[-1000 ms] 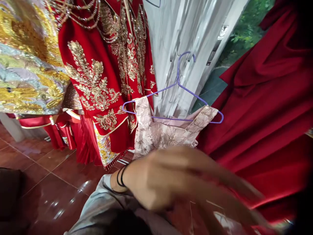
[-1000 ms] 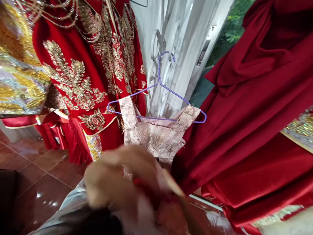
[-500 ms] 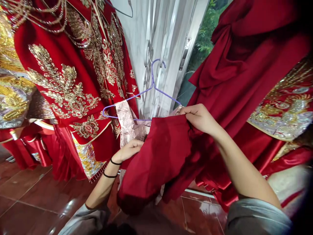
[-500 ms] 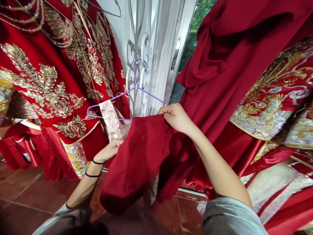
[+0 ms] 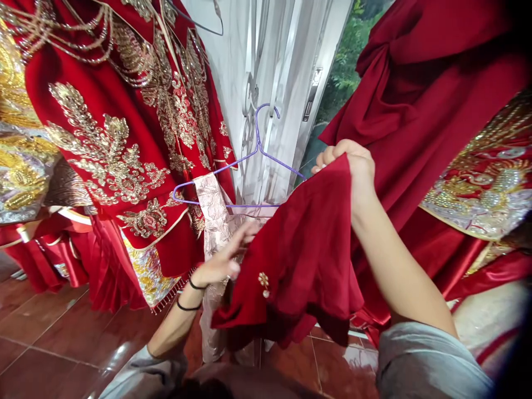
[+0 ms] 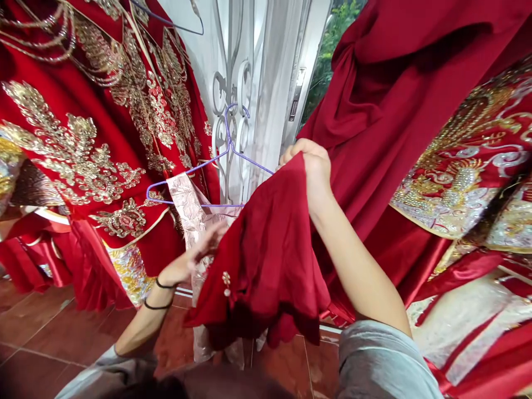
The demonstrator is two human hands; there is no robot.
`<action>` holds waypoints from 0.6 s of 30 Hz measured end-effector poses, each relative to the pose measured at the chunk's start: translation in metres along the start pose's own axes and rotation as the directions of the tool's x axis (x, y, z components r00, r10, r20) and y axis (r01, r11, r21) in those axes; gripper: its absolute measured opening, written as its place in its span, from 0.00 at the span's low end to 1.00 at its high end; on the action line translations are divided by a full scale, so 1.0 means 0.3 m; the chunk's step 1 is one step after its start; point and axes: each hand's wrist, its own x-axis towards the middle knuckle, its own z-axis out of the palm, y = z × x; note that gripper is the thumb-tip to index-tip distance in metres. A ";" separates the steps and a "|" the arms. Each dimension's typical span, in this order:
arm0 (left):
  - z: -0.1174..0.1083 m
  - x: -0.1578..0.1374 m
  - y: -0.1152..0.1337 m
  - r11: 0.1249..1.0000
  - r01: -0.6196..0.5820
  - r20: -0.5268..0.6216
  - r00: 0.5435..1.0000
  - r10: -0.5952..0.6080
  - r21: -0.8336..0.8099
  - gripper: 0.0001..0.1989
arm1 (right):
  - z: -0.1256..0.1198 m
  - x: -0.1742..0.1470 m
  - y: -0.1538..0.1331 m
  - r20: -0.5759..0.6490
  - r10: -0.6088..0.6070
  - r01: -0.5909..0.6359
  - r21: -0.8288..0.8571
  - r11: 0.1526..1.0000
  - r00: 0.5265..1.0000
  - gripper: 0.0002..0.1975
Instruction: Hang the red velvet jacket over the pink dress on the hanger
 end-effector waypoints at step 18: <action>-0.240 -0.104 0.148 0.968 0.215 -0.522 0.815 -0.250 -0.128 0.27 | -0.128 -0.048 -0.098 0.646 0.486 0.285 -0.728 0.623 0.588 0.19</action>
